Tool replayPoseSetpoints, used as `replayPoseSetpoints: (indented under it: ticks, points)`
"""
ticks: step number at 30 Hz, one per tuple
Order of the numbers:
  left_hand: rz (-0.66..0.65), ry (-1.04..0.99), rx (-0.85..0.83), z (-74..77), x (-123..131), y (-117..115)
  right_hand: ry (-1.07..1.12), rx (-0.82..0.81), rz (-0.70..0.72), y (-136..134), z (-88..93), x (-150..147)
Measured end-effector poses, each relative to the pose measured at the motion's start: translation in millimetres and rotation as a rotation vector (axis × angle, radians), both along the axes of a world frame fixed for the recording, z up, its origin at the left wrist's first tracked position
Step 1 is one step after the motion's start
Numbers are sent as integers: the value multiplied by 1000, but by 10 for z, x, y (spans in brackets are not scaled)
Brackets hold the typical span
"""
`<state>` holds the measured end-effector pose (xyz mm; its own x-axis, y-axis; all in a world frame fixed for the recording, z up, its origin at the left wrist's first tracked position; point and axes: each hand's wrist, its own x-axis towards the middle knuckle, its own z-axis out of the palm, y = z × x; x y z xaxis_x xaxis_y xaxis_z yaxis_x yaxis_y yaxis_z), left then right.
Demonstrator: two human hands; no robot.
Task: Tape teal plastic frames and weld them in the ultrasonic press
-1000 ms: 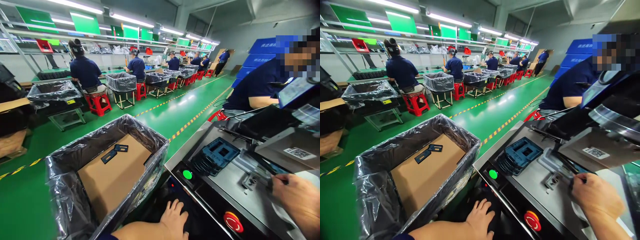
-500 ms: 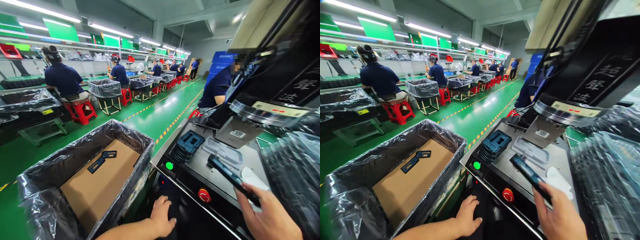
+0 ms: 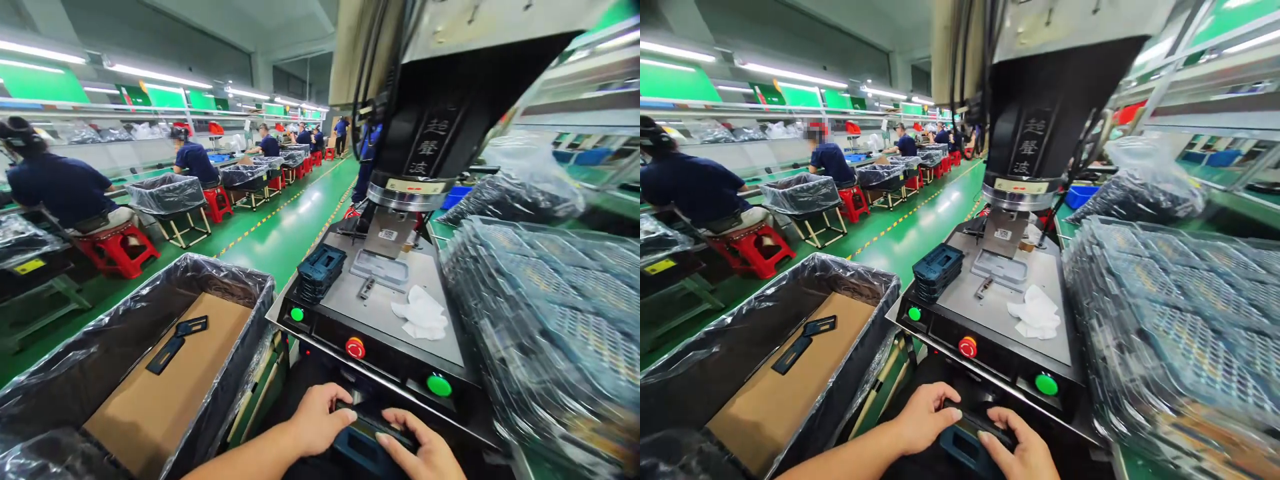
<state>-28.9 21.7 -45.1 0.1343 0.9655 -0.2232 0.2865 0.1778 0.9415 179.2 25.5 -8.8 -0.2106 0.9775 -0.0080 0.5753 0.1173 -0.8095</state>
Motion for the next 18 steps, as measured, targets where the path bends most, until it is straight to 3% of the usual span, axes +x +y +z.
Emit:
replayPoseSetpoints:
  ticks: [4, 8, 13, 18]
  points:
    - [11, 104, 20, 24, 60, -78, -33, -86, 38, -52, 6, 9]
    - [13, 197, 23, 121, 25, -55, -45, -71, 6, -88, 50, -54]
    - [0, 273, -7, 180, 40, 23, 27, -95, -52, -102, -40, -117]
    - [106, 472, 181, 281, 225, -13, 210, -66, -25, -189, -128, -170]
